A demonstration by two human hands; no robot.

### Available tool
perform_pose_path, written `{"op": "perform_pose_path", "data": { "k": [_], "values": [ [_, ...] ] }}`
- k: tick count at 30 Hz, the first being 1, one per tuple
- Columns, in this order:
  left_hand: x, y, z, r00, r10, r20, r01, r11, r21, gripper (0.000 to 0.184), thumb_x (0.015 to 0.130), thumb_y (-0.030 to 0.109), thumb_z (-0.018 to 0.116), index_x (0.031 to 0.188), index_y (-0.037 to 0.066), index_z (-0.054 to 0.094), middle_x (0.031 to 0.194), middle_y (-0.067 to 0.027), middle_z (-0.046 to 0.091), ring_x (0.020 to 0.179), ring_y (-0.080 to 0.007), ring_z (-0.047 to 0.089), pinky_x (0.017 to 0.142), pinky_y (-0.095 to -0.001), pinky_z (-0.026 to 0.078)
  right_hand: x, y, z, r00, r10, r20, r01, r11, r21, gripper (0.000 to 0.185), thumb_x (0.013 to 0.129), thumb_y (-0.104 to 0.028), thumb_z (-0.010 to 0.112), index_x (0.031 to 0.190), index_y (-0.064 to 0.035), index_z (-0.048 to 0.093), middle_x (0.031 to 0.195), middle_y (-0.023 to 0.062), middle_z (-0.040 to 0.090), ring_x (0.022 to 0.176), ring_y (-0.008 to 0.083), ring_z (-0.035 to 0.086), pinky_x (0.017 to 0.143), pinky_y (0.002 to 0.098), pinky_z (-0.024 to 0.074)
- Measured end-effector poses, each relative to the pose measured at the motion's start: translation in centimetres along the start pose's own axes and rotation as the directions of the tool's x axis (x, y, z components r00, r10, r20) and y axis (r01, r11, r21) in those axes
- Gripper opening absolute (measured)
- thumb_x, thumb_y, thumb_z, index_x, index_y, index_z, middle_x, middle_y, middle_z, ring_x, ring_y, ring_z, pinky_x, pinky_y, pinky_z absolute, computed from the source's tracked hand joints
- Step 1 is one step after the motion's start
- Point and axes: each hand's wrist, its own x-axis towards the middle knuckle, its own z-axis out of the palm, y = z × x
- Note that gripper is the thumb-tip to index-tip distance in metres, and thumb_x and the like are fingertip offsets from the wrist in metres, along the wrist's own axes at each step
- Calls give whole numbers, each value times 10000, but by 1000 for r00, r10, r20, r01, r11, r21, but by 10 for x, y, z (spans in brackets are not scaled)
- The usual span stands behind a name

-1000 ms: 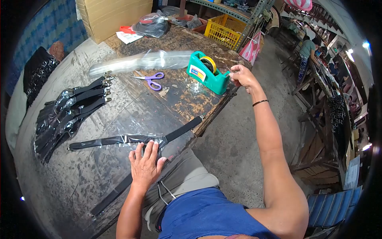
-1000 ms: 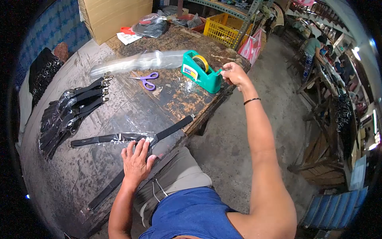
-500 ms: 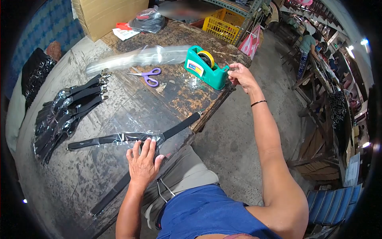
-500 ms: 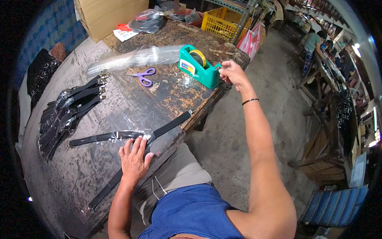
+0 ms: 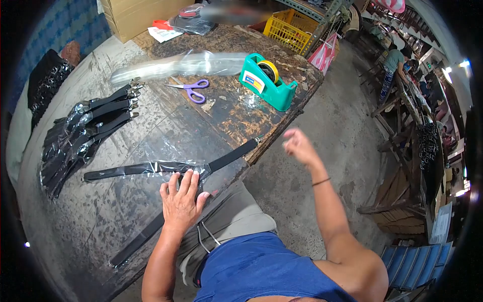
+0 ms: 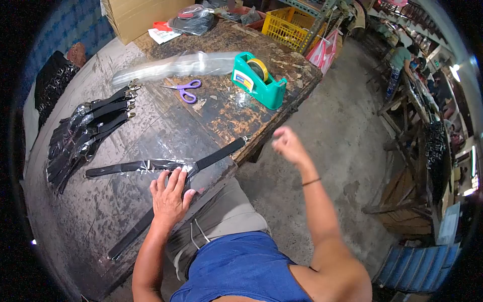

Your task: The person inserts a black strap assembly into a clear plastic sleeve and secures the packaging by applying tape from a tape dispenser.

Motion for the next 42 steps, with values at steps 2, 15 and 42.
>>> {"op": "perform_pose_path", "data": {
  "k": [2, 15, 42],
  "values": [
    [-1, -1, 0, 1000, 5, -4, -5, 1000, 2, 570, 910, 425, 625, 1373, 102, 550, 1434, -63, 518, 1325, -325, 404, 1061, -504, 285, -27, 19, 34, 975, 122, 188, -133, 990, 50, 324, 878, -70, 668, 1164, -35, 520, 753, 9, 614, 686, 92, 576, 597, 272, 463],
    [-1, -3, 9, 999, 9, -48, -7, 999, 40, 553, 918, 444, 621, 1381, 149, 552, 1441, -16, 516, 1301, -289, 426, 1052, -475, 302, -57, 66, 134, 725, 375, 578, -269, 926, -264, 310, 792, -133, 707, 1054, -36, 573, 790, 34, 600, 698, 132, 527, 622, 298, 445],
    [-1, -4, 10, 996, 27, -80, -24, 999, 40, 558, 924, 473, 609, 1367, 137, 557, 1412, -11, 522, 1287, -285, 426, 1026, -488, 314, -94, 91, 102, 669, 662, 339, -671, 733, -107, 475, 992, -485, 554, 1012, -14, 612, 792, 27, 607, 618, 76, 556, 516, 224, 459]
  ]
}}
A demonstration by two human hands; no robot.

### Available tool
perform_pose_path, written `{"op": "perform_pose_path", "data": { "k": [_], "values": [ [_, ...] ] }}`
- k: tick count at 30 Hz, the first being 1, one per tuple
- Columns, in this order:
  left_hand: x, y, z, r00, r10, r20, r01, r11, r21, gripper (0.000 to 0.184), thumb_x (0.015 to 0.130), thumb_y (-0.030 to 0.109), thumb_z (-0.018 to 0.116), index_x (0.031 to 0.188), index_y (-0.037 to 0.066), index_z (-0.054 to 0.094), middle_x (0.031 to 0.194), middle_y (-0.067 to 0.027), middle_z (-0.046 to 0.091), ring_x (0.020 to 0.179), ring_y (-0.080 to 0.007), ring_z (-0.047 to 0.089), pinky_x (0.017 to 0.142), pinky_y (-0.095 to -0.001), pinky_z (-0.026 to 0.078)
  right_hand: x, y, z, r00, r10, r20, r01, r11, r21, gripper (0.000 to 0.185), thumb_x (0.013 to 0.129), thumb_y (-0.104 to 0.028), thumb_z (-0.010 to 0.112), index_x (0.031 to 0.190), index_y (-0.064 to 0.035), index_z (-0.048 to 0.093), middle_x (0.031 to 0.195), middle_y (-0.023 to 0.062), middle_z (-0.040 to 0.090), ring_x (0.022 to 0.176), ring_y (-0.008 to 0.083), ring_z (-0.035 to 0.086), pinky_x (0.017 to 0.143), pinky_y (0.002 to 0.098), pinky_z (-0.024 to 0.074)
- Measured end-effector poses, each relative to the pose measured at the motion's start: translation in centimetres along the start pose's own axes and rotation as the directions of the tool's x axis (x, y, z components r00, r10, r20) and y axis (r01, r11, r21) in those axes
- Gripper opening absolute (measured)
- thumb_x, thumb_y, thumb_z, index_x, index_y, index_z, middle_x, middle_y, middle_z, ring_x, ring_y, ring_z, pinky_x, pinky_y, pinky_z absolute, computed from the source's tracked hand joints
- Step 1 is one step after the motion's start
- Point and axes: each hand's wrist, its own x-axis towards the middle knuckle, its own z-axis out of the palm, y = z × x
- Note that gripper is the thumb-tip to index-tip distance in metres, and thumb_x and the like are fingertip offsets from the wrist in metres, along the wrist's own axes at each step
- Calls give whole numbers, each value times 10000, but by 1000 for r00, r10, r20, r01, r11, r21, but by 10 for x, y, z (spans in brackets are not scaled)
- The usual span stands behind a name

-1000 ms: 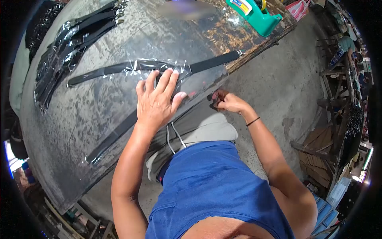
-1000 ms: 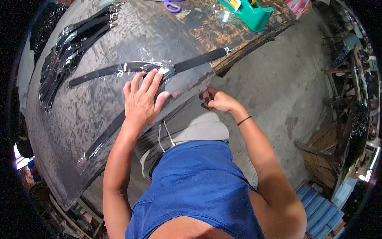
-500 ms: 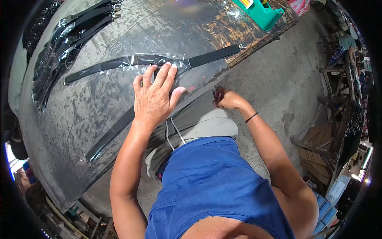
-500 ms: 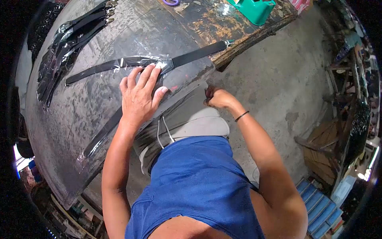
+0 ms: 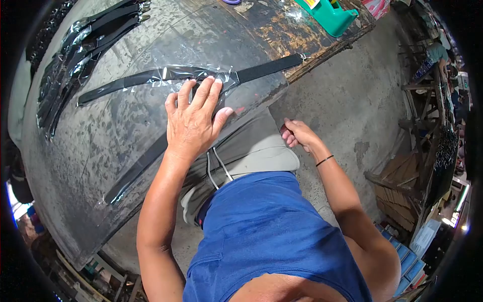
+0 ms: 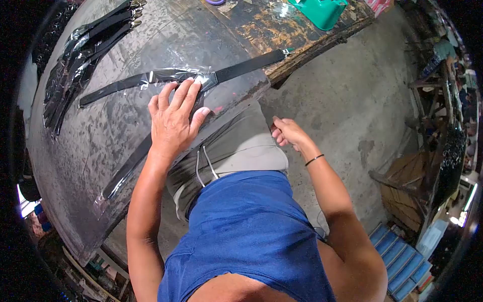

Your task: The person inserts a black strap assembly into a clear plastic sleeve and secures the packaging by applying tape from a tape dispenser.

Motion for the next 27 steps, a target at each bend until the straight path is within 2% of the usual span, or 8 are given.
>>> {"op": "perform_pose_path", "data": {
  "k": [3, 9, 12, 14, 18, 20, 23, 27],
  "values": [
    [0, 1, -1, 1000, -2, 10, 2, 1000, 8, 562, 927, 478, 602, 1371, 137, 552, 1416, -10, 517, 1288, -283, 425, 1029, -489, 312, -10, 4, 7, 1000, -17, -10, 17, 996, 93, 478, 1020, -494, 515, 960, -28, 604, 741, 10, 597, 569, 71, 562, 478, 214, 470],
    [0, 0, 0, 1000, -5, 16, 4, 1000, 22, 565, 937, 491, 583, 1377, 137, 549, 1420, -11, 513, 1292, -283, 424, 1034, -490, 310, -17, -8, 27, 993, -88, -80, 85, 995, -45, 530, 955, -547, 593, 984, -19, 624, 779, -17, 536, 625, 56, 490, 507, 206, 412],
    [0, 0, 0, 1000, -1, 5, 1, 1000, 19, 560, 938, 492, 582, 1370, 136, 556, 1419, -13, 515, 1295, -284, 424, 1033, -486, 311, -19, -16, 32, 990, -73, -122, 70, 997, -30, 444, 928, -448, 668, 969, -7, 646, 790, -10, 555, 650, 52, 487, 505, 212, 392],
    [0, 1, -1, 1000, -1, -1, 1, 1000, 18, 557, 938, 490, 584, 1366, 135, 561, 1418, -14, 516, 1296, -285, 423, 1032, -483, 312, -11, -10, 33, 984, -159, -80, 154, 986, -58, 301, 899, -282, 704, 954, 10, 661, 797, 8, 595, 674, 64, 505, 534, 233, 412],
    [-1, 1, -1, 999, -21, 24, 21, 1000, 11, 557, 930, 461, 606, 1390, 151, 556, 1441, -20, 524, 1303, -283, 429, 1061, -466, 294, -7, -3, 36, 970, -206, -130, 207, 978, -6, 207, 877, -171, 696, 942, 25, 673, 797, 15, 618, 692, 80, 526, 580, 258, 440],
    [-1, 0, 0, 1000, -25, 12, 25, 1000, 14, 553, 930, 459, 607, 1387, 152, 558, 1438, -21, 526, 1300, -283, 431, 1058, -466, 296, 1, 7, 30, 914, -343, -216, 319, 938, -137, 174, 894, -153, 674, 937, 16, 667, 792, 8, 610, 697, 85, 526, 627, 263, 453],
    [0, 0, 1, 1000, -24, 9, 24, 1000, 14, 552, 925, 456, 612, 1382, 151, 560, 1431, -23, 528, 1290, -280, 434, 1047, -464, 304, -21, -17, 20, 857, -478, -194, 427, 868, -253, 150, 909, -155, 661, 917, -5, 650, 794, -1, 604, 695, 82, 516, 638, 260, 451],
    [-1, 0, -2, 1000, -18, -11, 18, 999, -34, 576, 893, 457, 640, 1370, 144, 561, 1401, -21, 538, 1280, -277, 432, 1028, -473, 318, -84, -98, 16, 760, -649, 17, 612, 707, -353, 135, 920, -147, 658, 907, -19, 615, 786, -11, 560, 742, 81, 500, 658, 259, 435]
  ]
}}
